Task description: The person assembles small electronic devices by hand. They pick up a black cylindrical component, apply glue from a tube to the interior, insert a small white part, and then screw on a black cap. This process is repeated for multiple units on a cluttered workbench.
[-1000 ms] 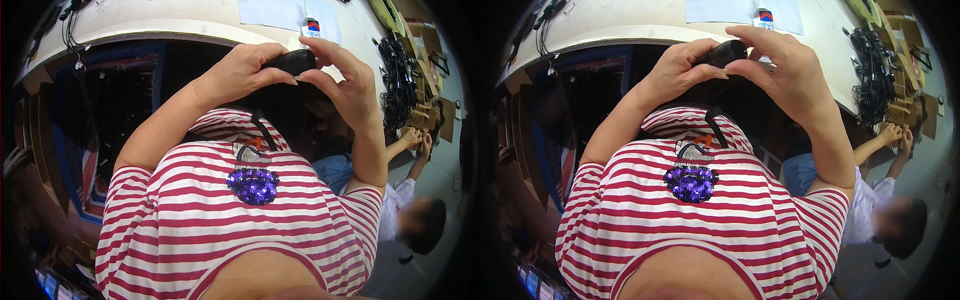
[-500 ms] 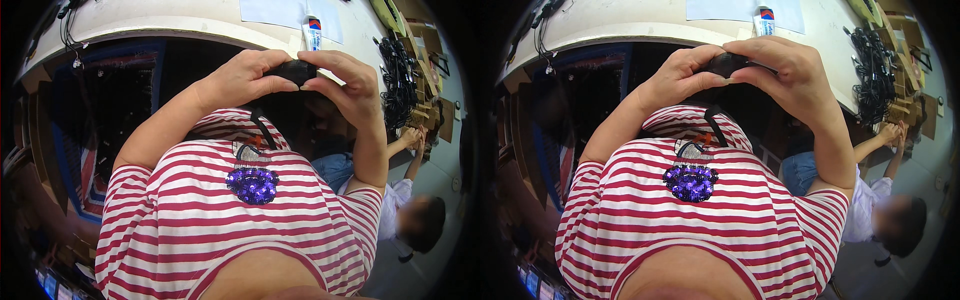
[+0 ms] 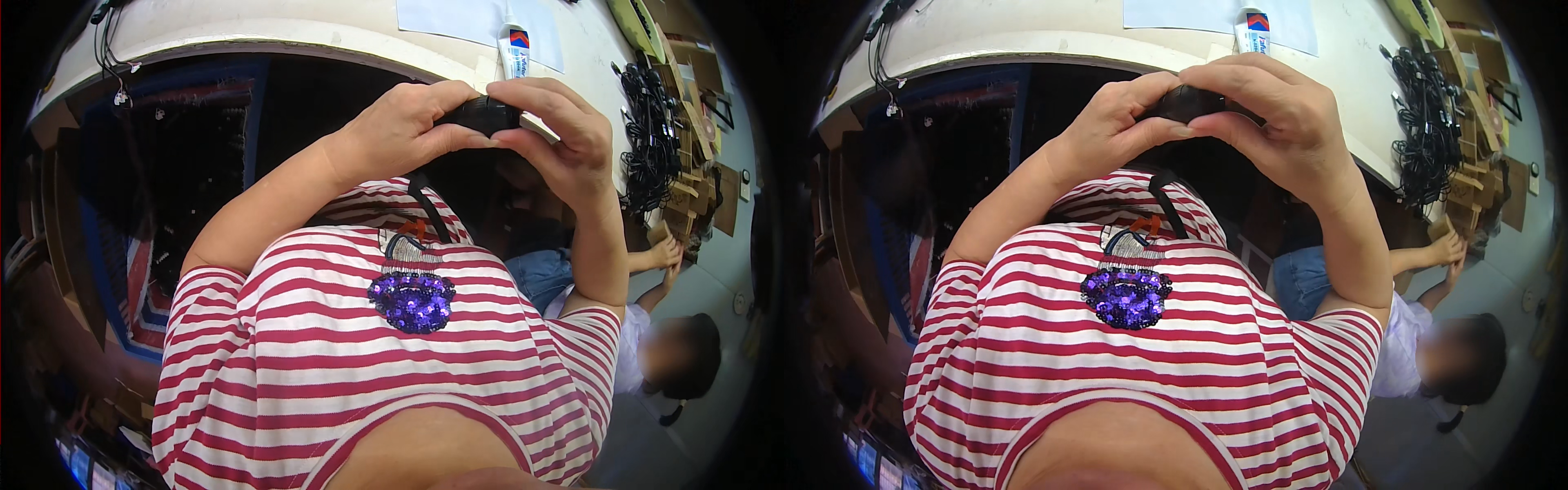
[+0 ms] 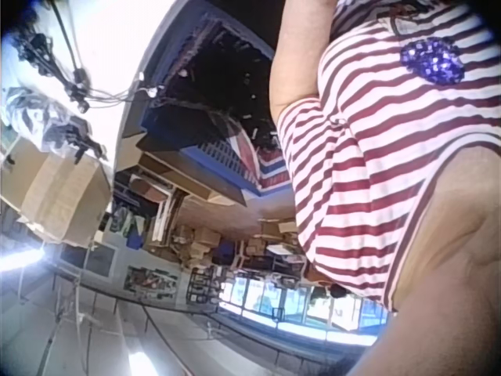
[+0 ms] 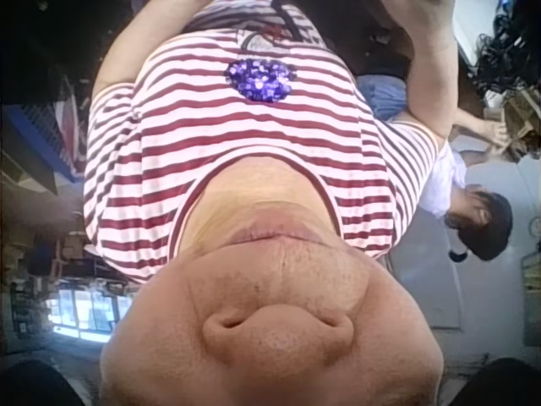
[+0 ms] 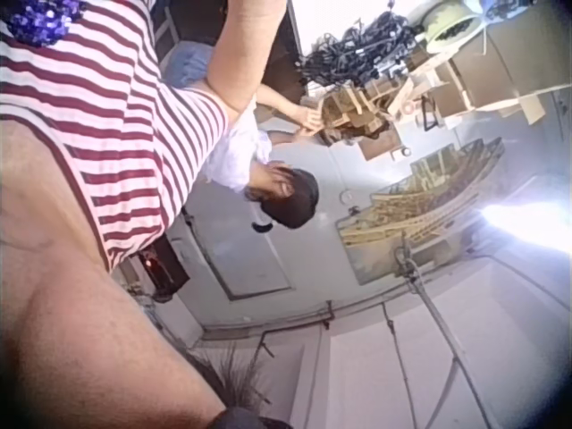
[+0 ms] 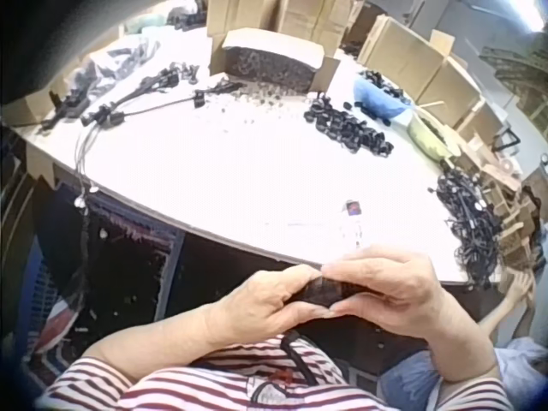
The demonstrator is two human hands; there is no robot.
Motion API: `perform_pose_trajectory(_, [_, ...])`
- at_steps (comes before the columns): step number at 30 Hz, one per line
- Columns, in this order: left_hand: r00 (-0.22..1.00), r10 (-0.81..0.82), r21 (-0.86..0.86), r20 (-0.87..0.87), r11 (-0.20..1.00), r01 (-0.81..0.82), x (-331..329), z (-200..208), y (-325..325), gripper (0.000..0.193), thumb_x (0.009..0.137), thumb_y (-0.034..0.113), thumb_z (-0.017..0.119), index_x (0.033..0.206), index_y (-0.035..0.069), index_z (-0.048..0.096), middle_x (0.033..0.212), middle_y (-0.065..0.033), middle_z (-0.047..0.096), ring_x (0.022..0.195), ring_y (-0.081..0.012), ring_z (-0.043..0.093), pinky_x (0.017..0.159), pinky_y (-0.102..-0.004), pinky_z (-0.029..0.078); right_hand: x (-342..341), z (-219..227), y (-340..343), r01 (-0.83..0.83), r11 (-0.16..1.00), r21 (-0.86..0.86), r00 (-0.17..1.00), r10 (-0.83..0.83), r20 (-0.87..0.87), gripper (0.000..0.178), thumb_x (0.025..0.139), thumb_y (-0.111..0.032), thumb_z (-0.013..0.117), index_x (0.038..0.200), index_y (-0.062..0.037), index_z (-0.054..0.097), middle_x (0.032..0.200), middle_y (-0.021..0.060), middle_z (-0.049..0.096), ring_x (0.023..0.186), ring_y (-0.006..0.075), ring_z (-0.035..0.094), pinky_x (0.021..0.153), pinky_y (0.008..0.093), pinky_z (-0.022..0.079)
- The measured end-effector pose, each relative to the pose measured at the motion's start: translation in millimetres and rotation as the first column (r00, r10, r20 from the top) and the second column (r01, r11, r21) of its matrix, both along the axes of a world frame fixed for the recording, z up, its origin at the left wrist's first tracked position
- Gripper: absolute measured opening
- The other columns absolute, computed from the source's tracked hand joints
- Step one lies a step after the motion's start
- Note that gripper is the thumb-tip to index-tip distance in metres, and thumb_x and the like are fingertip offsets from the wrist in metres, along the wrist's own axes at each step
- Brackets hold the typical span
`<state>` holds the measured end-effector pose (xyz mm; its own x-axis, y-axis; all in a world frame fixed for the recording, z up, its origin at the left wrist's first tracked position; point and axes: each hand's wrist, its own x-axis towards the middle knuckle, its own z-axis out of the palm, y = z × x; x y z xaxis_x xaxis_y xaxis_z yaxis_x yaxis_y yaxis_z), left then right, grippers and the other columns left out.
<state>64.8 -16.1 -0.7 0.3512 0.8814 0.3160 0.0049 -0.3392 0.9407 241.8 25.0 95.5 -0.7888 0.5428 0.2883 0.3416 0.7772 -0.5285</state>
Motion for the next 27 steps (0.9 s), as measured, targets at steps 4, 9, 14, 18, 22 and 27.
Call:
perform_pose_trajectory(4, [0.998, 0.000, -0.014, 0.067, 1.000, 0.001, 0, -3, 0, 0.026, 0.081, 0.024, 0.063, 0.094, 0.002, 0.057, 0.071, -0.0154, 0.058, 0.062, -0.0260, 0.057, 0.057, -0.0314, 0.044, -2, 2, 4, -0.043, 0.999, 0.003, 0.998, 0.043, 0.042, 0.037, 0.067, -0.005, 0.072, 0.102, -0.0044, 0.063, 0.091, 0.0104, 0.064, 0.081, 0.0215, 0.063, 0.069, 0.0284, 0.051])
perform_pose_trajectory(9, [0.996, 0.091, 0.030, 0.014, 0.995, -0.091, 0, -5, 4, 0.027, 0.081, 0.025, 0.063, 0.092, 0.001, 0.057, 0.073, -0.0166, 0.058, 0.065, -0.0304, 0.057, 0.059, -0.0334, 0.044, -1, 1, 1, 0.122, 0.983, -0.138, 0.992, -0.119, 0.031, 0.040, 0.067, -0.008, 0.074, 0.105, -0.0044, 0.061, 0.087, 0.0090, 0.064, 0.077, 0.0165, 0.063, 0.067, 0.0259, 0.050])
perform_pose_trajectory(14, [0.994, 0.108, 0.013, -0.028, 0.994, -0.108, 1, -8, 4, 0.027, 0.081, 0.026, 0.063, 0.091, 0.001, 0.057, 0.073, -0.0170, 0.058, 0.066, -0.0305, 0.058, 0.060, -0.0343, 0.045, -1, 0, -2, 0.195, 0.968, -0.156, 0.979, -0.184, 0.084, 0.039, 0.068, -0.009, 0.074, 0.104, -0.0036, 0.062, 0.080, 0.0072, 0.063, 0.070, 0.0132, 0.062, 0.063, 0.0241, 0.049])
perform_pose_trajectory(18, [0.995, 0.092, 0.010, -0.042, 0.996, -0.092, 0, -9, 4, 0.028, 0.080, 0.027, 0.064, 0.090, 0.002, 0.056, 0.073, -0.0170, 0.058, 0.065, -0.0311, 0.058, 0.059, -0.0341, 0.045, -2, 1, 0, 0.168, 0.975, -0.143, 0.983, -0.155, 0.095, 0.031, 0.070, -0.011, 0.073, 0.098, -0.0027, 0.062, 0.077, 0.0072, 0.063, 0.067, 0.0143, 0.061, 0.061, 0.0245, 0.048])
perform_pose_trajectory(22, [0.975, 0.211, 0.133, -0.064, 0.970, -0.201, 7, -11, 1, 0.030, 0.079, 0.029, 0.064, 0.090, 0.002, 0.057, 0.073, -0.0168, 0.058, 0.065, -0.0320, 0.058, 0.058, -0.0343, 0.046, -7, 0, -7, 0.288, 0.950, -0.116, 0.949, -0.267, 0.170, 0.026, 0.074, -0.015, 0.071, 0.093, -0.0012, 0.060, 0.075, 0.0095, 0.061, 0.065, 0.0164, 0.061, 0.058, 0.0257, 0.047])
perform_pose_trajectory(27, [0.978, 0.202, 0.097, -0.056, 0.976, -0.196, 3, -6, 6, 0.030, 0.079, 0.030, 0.065, 0.090, 0.003, 0.057, 0.072, -0.0165, 0.058, 0.066, -0.0320, 0.059, 0.058, -0.0349, 0.046, -8, -2, -2, 0.247, 0.961, -0.127, 0.965, -0.231, 0.125, 0.025, 0.077, -0.019, 0.069, 0.091, -0.0010, 0.059, 0.072, 0.0108, 0.060, 0.061, 0.0171, 0.059, 0.055, 0.0266, 0.046])
